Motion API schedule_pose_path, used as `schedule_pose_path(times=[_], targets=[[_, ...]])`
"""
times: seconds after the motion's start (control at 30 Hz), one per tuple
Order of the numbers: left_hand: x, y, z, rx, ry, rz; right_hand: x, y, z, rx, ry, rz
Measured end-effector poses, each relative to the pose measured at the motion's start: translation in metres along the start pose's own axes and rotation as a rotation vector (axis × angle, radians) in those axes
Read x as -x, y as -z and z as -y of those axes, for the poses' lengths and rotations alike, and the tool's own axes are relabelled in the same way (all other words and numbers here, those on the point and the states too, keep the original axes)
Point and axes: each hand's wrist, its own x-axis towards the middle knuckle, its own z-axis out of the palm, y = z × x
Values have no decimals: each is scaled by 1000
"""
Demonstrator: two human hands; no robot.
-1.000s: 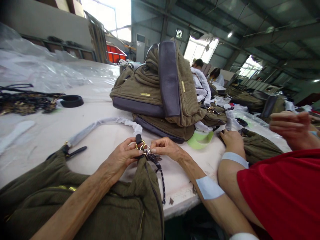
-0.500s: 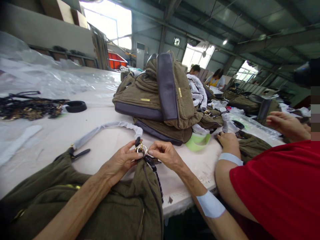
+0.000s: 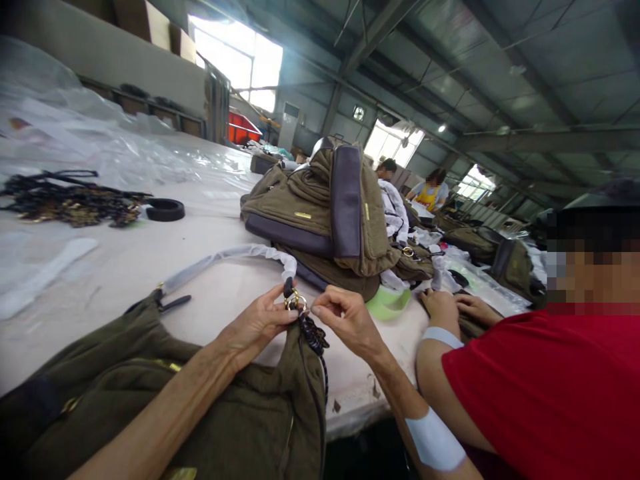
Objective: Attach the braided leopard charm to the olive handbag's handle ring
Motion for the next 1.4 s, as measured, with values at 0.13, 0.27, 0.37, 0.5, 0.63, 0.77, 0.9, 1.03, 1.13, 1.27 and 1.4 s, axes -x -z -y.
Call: schedule_pose_path(times=[0.13, 0.27, 0.37, 0.5, 0.63, 0.77, 0.9, 1.03, 1.13, 1.27, 1.4], targets=[[1, -3, -1, 30, -4, 8, 2, 2, 12, 173, 72, 3], [2, -4, -2, -3, -22, -2, 4, 3, 21, 313, 147, 3], [3, -3, -1, -63, -43, -35, 2, 5, 24, 369, 176, 63], [2, -4, -2, -133, -47, -47, -4, 8, 24, 394, 198, 169], [4, -8, -5, -179, -43, -51, -12, 11, 23, 361, 199, 233], [6, -9, -7, -212, -27, -51, -14, 10, 12, 218, 130, 247], [4, -7, -5, -221, -32, -29, -11, 4, -7, -73, -58, 229], [3, -4, -3, -244, -42, -7, -5, -6, -20, -443, -281, 206], [3, -3, -2, -304, -62, -51, -2, -15, -24, -577, -390, 182], [4, -1, -2, -426, -96, -129, -1, -26, -25, -627, -468, 119], [1, 7, 2, -601, -155, -149, -1, -35, -27, -638, -504, 73]])
